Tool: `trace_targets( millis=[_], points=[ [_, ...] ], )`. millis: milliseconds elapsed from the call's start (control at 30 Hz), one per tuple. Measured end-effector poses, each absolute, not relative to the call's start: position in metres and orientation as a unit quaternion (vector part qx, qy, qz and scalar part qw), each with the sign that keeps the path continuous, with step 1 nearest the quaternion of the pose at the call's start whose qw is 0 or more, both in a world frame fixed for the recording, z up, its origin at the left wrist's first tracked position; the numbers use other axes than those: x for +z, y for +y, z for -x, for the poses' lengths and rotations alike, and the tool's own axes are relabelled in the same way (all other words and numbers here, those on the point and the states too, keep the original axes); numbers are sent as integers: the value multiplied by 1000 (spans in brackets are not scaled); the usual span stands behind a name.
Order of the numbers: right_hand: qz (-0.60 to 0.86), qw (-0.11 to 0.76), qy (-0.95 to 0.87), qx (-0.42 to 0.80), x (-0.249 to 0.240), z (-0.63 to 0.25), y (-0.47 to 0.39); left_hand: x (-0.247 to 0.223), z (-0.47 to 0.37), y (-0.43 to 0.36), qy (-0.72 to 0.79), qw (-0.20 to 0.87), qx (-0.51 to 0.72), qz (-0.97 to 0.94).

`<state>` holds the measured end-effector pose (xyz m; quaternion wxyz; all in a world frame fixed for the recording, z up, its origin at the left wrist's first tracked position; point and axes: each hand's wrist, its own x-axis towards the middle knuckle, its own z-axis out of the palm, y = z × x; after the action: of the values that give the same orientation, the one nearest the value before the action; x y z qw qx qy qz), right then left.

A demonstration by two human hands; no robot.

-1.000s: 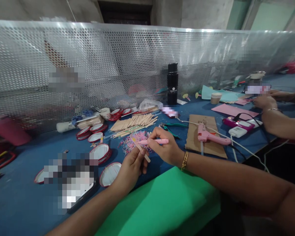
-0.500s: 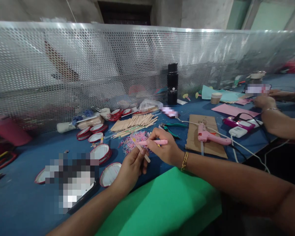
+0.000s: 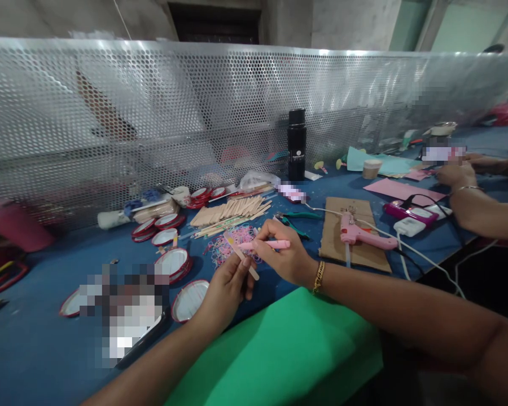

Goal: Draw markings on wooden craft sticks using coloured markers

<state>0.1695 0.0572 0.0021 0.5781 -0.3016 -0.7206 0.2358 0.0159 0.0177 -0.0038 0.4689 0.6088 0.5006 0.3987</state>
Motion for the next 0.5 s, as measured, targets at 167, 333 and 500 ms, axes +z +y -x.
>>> trace_targets(
  millis=[167, 333, 500],
  points=[
    [306, 569, -728, 228, 1, -170, 58, -4, -16, 18, 505, 470, 402, -602],
    [301, 578, -723, 230, 1, -170, 58, -4, -16, 19, 501, 464, 398, -613],
    [307, 571, -726, 230, 2, -169, 58, -4, -16, 18, 501, 465, 398, -612]
  ],
)
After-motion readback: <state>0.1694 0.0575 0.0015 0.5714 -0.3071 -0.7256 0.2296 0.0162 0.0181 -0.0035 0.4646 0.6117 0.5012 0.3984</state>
